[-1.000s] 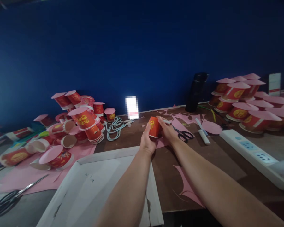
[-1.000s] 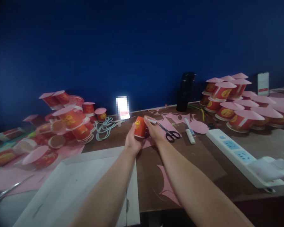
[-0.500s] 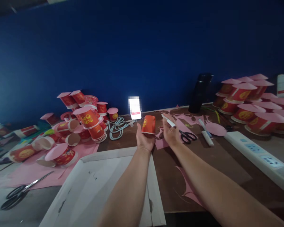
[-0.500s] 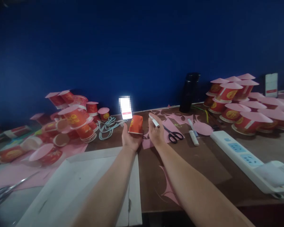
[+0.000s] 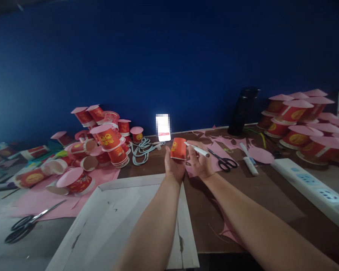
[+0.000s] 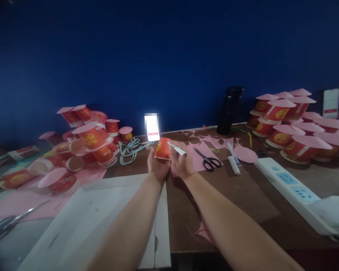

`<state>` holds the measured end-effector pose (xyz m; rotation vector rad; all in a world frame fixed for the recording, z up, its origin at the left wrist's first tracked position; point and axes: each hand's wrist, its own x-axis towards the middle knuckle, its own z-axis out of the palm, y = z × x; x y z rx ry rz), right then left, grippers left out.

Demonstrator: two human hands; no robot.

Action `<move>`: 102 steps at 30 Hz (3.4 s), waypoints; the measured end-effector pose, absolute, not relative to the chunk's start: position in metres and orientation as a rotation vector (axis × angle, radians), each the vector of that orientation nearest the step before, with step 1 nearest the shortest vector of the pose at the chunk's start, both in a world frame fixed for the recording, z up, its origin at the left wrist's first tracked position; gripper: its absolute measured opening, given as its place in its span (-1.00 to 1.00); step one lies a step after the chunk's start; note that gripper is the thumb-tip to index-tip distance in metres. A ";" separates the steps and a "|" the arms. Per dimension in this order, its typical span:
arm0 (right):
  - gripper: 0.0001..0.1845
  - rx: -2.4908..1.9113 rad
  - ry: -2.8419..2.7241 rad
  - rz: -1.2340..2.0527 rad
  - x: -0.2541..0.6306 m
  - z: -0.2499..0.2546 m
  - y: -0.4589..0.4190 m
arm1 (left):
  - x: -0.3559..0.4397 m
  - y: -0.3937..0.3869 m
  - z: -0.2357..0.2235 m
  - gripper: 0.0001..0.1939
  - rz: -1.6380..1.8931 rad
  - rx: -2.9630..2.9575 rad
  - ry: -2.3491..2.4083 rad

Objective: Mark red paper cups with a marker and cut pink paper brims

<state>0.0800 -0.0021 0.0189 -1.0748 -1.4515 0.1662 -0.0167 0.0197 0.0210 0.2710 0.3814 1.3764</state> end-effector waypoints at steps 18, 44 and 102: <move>-0.70 -1.031 -1.450 0.013 0.080 0.019 0.002 | -0.009 0.017 0.025 -0.74 1.441 0.191 0.535; -0.70 -1.067 -1.418 -0.017 0.083 0.019 0.003 | -0.006 0.013 0.030 -0.84 1.466 0.190 0.570; -0.74 -1.109 -1.443 -0.018 0.081 0.020 0.000 | -0.006 0.010 0.035 -0.82 1.472 0.147 0.615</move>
